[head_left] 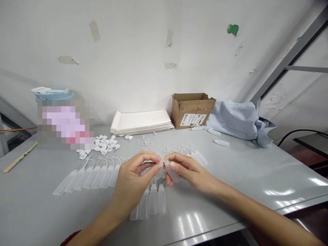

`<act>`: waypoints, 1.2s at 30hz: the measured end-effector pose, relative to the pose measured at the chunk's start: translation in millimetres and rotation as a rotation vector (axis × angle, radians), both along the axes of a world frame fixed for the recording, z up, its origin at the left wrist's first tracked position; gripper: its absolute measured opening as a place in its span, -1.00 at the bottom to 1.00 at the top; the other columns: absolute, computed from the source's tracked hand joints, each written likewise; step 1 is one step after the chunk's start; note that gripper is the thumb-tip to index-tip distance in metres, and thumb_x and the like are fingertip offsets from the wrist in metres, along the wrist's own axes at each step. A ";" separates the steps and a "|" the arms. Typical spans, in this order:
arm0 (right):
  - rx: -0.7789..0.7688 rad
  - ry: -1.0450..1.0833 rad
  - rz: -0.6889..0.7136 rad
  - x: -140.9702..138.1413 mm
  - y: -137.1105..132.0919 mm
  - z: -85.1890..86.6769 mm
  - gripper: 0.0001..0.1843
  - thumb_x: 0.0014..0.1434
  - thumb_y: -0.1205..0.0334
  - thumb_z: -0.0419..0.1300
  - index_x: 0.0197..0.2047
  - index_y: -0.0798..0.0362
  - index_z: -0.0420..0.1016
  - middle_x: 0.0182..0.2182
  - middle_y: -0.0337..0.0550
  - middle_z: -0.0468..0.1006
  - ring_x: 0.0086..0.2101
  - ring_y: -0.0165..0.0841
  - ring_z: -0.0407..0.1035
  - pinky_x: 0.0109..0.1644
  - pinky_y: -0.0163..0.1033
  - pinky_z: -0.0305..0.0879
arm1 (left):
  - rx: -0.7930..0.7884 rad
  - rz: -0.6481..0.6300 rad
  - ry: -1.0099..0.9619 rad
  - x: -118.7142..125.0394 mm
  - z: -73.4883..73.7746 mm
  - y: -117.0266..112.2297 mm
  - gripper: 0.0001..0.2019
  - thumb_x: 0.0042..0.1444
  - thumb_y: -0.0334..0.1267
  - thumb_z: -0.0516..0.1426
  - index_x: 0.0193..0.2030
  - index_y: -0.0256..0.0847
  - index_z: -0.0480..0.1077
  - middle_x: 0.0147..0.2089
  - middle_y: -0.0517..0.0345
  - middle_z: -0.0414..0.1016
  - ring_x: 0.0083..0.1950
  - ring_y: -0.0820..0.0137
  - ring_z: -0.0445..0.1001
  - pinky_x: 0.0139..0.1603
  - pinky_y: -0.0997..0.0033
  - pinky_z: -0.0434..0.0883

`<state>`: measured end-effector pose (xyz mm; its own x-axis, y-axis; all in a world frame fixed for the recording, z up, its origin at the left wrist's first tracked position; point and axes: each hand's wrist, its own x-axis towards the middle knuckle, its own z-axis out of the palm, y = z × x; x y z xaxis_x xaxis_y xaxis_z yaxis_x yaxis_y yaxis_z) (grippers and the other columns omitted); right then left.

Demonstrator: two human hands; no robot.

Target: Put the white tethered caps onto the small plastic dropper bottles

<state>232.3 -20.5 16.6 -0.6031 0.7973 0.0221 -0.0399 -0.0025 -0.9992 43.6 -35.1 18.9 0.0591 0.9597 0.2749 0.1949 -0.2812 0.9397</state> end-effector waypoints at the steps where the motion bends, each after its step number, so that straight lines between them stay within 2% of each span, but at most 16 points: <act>1: 0.013 -0.004 0.012 -2.2 -1.4 -1.2 -0.74 0.31 0.09 0.02 -0.12 0.11 0.33 -0.47 -0.24 0.47 -0.40 -0.41 0.38 -0.18 -0.20 0.28 | -0.017 -0.016 -0.017 1.2 -1.2 -0.6 -0.97 0.02 -0.33 0.22 -0.41 -0.16 0.48 -0.30 0.19 0.52 -0.25 0.41 0.51 -0.17 0.47 0.54; 3: 0.035 0.012 0.006 -5.2 -2.3 -5.1 -0.73 0.31 0.05 0.03 -0.13 0.10 0.29 -0.51 -0.30 0.39 -0.44 -0.43 0.32 -0.20 -0.21 0.25 | -0.045 -0.043 -0.049 2.8 -4.3 -1.0 -0.97 0.04 -0.34 0.22 -0.41 -0.17 0.48 -0.30 0.18 0.52 -0.26 0.41 0.52 -0.17 0.46 0.54; 6: 0.008 0.074 -0.007 -7.4 -1.3 -11.3 -0.71 0.27 0.02 0.07 -0.12 0.07 0.23 -0.46 -0.32 0.35 -0.47 -0.45 0.29 -0.23 -0.22 0.23 | -0.063 -0.086 -0.067 2.7 -10.0 -1.0 -0.97 0.05 -0.34 0.21 -0.40 -0.15 0.48 -0.27 0.17 0.53 -0.26 0.41 0.54 -0.18 0.46 0.55; 11: -0.025 0.129 -0.004 -7.8 -2.5 -12.9 -0.72 0.27 0.02 0.08 -0.11 0.07 0.24 -0.43 -0.30 0.35 -0.49 -0.48 0.28 -0.27 -0.23 0.22 | 0.086 -0.124 0.082 -0.9 -16.3 -2.0 -0.93 0.05 -0.37 0.21 -0.35 -0.11 0.52 -0.22 0.15 0.55 -0.09 0.34 0.52 -0.07 0.40 0.50; 13: -0.010 0.126 -0.019 -6.8 -3.7 -11.6 -0.73 0.27 0.04 0.08 -0.11 0.07 0.26 -0.42 -0.29 0.35 -0.49 -0.48 0.28 -0.27 -0.23 0.22 | 0.115 -0.130 0.121 -1.4 -15.1 -2.5 -0.91 0.07 -0.37 0.21 -0.35 -0.08 0.53 -0.23 0.19 0.56 -0.09 0.38 0.52 -0.07 0.45 0.49; 21: 0.005 0.106 -0.041 -2.3 -5.5 -8.3 -0.72 0.28 0.10 0.09 -0.02 0.05 0.21 -0.36 -0.26 0.41 -0.49 -0.50 0.30 -0.28 -0.24 0.23 | 0.078 -0.151 0.057 -0.2 -6.7 -0.9 -0.86 0.09 -0.39 0.20 -0.32 -0.02 0.53 -0.26 0.31 0.60 -0.19 0.48 0.56 -0.18 0.63 0.50; 24: 0.017 0.109 -0.048 -2.8 -6.9 -8.8 -0.75 0.30 0.13 0.08 -0.02 0.05 0.22 -0.37 -0.26 0.41 -0.48 -0.51 0.30 -0.28 -0.26 0.23 | 0.174 -0.166 0.126 -0.2 -5.5 -0.5 -0.83 0.10 -0.42 0.20 -0.30 -0.02 0.54 -0.27 0.32 0.62 -0.21 0.49 0.58 -0.18 0.64 0.50; 30: 0.050 0.120 -0.080 -4.5 -10.9 -11.4 -0.78 0.31 0.15 0.06 -0.03 0.06 0.27 -0.38 -0.29 0.36 -0.44 -0.51 0.28 -0.26 -0.28 0.23 | 0.536 -0.123 0.280 1.1 -5.4 -3.8 -0.80 0.11 -0.49 0.17 -0.19 -0.16 0.51 -0.23 0.21 0.63 -0.22 0.50 0.58 -0.12 0.63 0.49; 33: 0.057 0.105 -0.103 -5.2 -11.7 -13.1 -0.79 0.31 0.17 0.05 -0.02 0.05 0.30 -0.41 -0.29 0.35 -0.44 -0.50 0.28 -0.25 -0.28 0.24 | 0.623 -0.091 0.317 1.8 -10.3 -4.9 -0.81 0.12 -0.51 0.15 -0.16 -0.22 0.48 -0.23 0.18 0.62 -0.19 0.51 0.57 -0.07 0.63 0.47; 36: 0.073 0.073 -0.137 -5.3 -10.6 -14.7 -0.78 0.32 0.18 0.04 -0.01 0.04 0.32 -0.43 -0.30 0.35 -0.44 -0.50 0.28 -0.25 -0.28 0.24 | 0.684 -0.078 0.358 2.9 -16.5 -4.7 -0.75 0.13 -0.53 0.13 -0.07 -0.24 0.43 -0.17 0.13 0.59 -0.10 0.46 0.54 0.04 0.52 0.46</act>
<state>226.9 -31.1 2.0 -0.4833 0.8668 0.1224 -0.1070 0.0802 -0.9910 46.5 -39.8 2.5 0.3162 0.5727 0.7563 0.4101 -0.8014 0.4354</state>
